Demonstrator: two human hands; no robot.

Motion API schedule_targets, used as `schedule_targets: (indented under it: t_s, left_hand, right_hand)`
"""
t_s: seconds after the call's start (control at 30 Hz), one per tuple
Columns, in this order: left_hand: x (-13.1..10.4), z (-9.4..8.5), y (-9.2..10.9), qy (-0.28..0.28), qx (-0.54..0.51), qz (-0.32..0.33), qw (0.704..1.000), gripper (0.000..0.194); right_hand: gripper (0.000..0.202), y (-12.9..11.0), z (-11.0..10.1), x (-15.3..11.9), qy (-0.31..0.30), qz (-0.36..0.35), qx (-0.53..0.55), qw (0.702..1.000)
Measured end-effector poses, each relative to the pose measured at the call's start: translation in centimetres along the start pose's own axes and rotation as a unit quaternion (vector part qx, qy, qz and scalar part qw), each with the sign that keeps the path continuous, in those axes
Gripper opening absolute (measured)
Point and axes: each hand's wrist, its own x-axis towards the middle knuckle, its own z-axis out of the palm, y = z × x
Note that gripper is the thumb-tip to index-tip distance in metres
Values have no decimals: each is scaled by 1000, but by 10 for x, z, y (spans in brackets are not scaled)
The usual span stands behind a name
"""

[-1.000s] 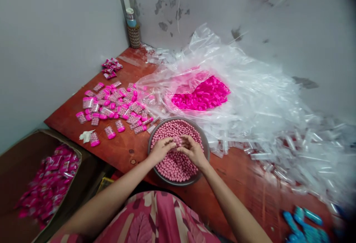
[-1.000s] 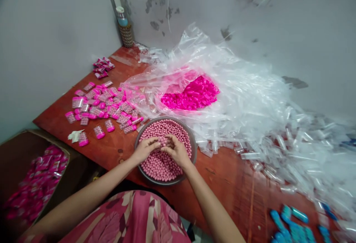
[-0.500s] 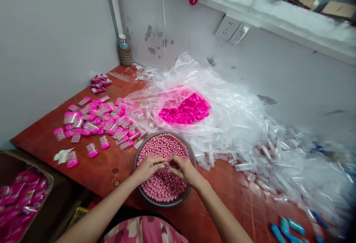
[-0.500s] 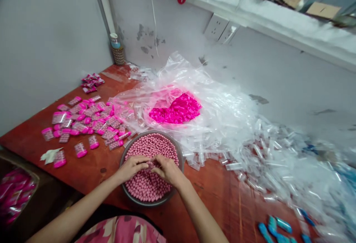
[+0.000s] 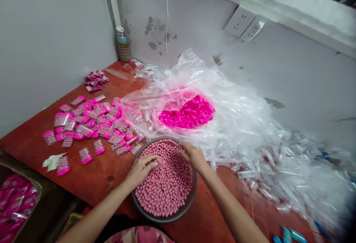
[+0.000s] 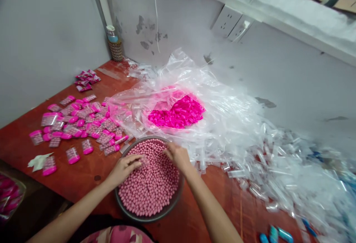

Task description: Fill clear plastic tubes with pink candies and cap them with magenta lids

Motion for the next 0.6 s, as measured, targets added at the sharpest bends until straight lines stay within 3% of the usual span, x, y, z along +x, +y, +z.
schedule_targets:
  t_s: [0.07,0.1,0.2,0.3,0.43,0.53,0.6]
  left_hand:
    - [4,3,-3,-2,-98,-59,993,31]
    - [6,5,-4,-4,-157,-88,984,34]
    - [12,11,-3,-12,-307,-149,940,36]
    - [19,12,2,-3,-381,-164,910,33]
    - [27,10,7,-12,-418,-159,894,33]
    - [29,14,5,-13,-388,-150,909,35]
    - [28,20,3,-15,-333,-129,934,33]
  right_hand:
    - [26,26,-8,33,65,80,-116,988]
    - [27,38,-12,50,70,99,-170,978]
    - [28,62,-15,93,9,113,-277,954]
    - [25,75,-11,115,-50,94,-285,953]
    - [26,82,-10,117,-66,83,-274,956]
    - [28,73,-15,98,10,89,-217,972]
    - [29,55,-17,77,63,61,-92,992]
